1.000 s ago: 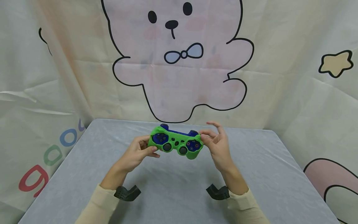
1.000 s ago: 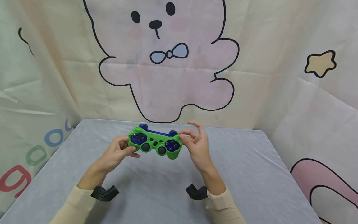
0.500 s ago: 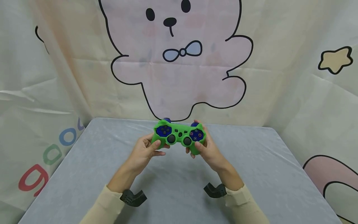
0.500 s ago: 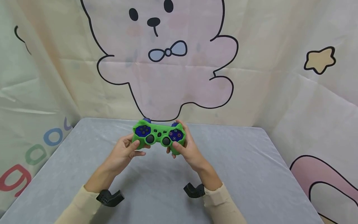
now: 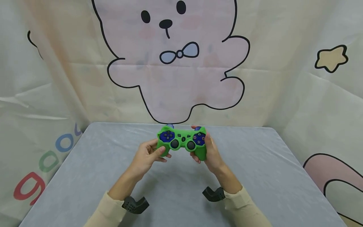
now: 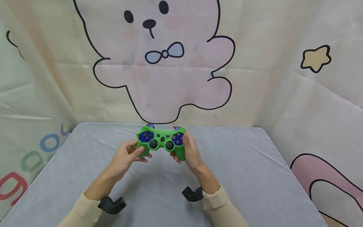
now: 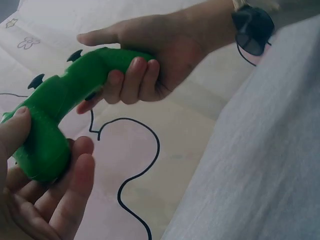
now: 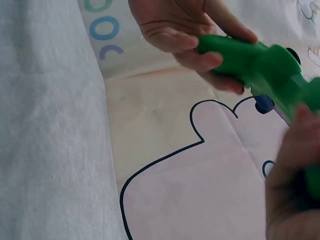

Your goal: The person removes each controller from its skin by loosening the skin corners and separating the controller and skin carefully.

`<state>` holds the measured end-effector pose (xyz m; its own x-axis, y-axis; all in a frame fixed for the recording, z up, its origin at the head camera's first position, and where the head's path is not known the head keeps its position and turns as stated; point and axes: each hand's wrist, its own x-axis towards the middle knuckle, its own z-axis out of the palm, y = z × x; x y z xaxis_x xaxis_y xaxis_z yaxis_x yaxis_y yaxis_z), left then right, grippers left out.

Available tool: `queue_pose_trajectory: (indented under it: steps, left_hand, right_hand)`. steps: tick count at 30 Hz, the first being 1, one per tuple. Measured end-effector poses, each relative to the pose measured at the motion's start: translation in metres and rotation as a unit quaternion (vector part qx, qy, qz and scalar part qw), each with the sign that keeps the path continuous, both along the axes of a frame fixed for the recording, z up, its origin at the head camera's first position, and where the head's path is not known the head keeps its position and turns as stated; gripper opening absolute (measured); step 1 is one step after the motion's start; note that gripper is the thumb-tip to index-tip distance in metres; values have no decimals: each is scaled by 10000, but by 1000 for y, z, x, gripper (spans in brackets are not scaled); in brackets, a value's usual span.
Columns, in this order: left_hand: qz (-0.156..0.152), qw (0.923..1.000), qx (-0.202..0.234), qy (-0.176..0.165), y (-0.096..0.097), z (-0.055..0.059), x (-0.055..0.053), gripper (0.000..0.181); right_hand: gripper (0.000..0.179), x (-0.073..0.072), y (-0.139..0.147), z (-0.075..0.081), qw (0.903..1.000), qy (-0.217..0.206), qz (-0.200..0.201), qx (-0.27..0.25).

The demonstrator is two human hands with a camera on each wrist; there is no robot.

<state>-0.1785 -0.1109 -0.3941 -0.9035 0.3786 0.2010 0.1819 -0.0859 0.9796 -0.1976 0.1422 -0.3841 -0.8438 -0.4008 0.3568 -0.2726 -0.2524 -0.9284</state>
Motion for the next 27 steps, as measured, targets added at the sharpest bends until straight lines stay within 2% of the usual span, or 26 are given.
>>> queue_pose_trajectory:
  steps: [4,7,12,19,21,23,25,27]
  left_hand:
    - [-336,9991,-240,24,-2,-2,1,39]
    - [-473,9985,-250,129,-3,-2,1,41]
    - [-428,9980,-332,320,-3,0,0,44]
    - [-289,9954,-774,485,-3,0,-3,41]
    - [-102,9935,-1015,508,-3,-1,-3,41]
    - [315,9890,-1301,629,-2,-1,-4,46]
    - [961,9784,-1569,938,0,-1,-2,52]
    - [1687,9594,-1749,1430,4,-1,0,55]
  right_hand:
    - [51,0,-5,-1,9970,31,-751,-188]
    - [53,0,-7,0,9937,-57,-1099,-223]
    - [60,-1,-9,-1,9934,-151,-1109,-264]
    - [55,-1,-5,-4,9967,-213,-733,-282]
    - [53,-1,-6,-5,9966,-193,-756,-247]
    - [54,-2,-7,-7,9957,-79,-909,-159]
    - [54,-2,-9,-8,9933,79,-1155,-65]
    - [54,-3,-11,-11,9895,246,-1425,12]
